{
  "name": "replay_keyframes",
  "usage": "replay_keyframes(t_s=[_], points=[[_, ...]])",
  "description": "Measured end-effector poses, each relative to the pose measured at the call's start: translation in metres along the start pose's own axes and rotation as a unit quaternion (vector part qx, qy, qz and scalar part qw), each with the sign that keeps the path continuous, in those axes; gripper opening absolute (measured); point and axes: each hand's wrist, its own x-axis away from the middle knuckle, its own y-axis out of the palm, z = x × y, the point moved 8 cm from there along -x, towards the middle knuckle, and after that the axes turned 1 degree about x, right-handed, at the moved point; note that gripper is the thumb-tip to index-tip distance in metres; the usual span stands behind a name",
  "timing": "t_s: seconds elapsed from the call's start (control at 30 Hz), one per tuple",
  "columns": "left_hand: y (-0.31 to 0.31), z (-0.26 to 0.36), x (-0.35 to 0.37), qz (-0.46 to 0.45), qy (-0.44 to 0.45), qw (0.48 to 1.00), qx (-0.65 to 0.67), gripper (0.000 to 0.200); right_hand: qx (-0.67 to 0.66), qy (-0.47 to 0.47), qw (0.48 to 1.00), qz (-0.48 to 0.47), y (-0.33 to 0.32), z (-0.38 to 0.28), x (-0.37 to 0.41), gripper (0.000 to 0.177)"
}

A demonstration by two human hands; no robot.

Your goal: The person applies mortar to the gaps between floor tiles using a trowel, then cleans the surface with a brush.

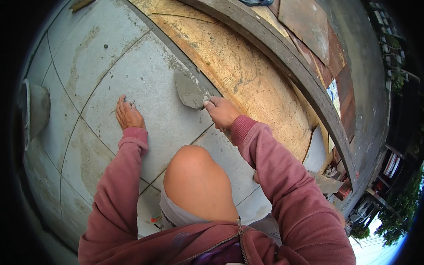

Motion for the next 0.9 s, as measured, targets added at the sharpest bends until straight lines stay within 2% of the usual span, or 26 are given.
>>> replay_keyframes(t_s=[0.1,0.17,0.23,0.37,0.43,0.5,0.67,0.8,0.9], points=[[0.0,-0.002,-0.005,0.002,-0.002,1.0,-0.013,0.014,0.054,-0.006,0.998,-0.024,-0.003,0.01,0.01,0.029],[0.0,0.001,0.001,-0.001,0.004,1.0,-0.016,0.013,0.042,0.018,0.999,-0.021,-0.005,0.017,-0.004,0.029],[-0.006,0.002,-0.002,0.014,0.009,1.0,0.007,0.014,-0.008,-0.002,1.0,-0.006,-0.006,0.007,-0.013,0.03],[0.002,-0.002,-0.002,0.01,0.009,1.0,-0.005,0.015,0.056,-0.004,0.998,-0.04,0.007,0.01,0.016,0.03],[-0.003,0.001,-0.001,0.008,0.006,1.0,0.001,0.015,0.051,0.008,0.998,-0.04,0.005,0.016,0.003,0.03],[-0.002,0.001,0.002,0.006,0.003,1.0,0.005,0.014,-0.056,0.013,0.998,-0.01,-0.004,0.01,-0.009,0.032],[0.001,-0.001,-0.001,0.012,0.001,1.0,-0.001,0.013,0.021,0.017,0.999,-0.02,-0.002,0.04,0.024,0.028],[-0.004,0.001,0.005,0.018,0.012,1.0,0.008,0.013,-0.051,0.017,0.998,-0.011,-0.009,0.047,0.004,0.029],[-0.002,0.001,-0.003,0.03,0.011,1.0,0.001,0.012,0.0,0.021,1.0,-0.022,-0.007,0.052,0.02,0.027]])
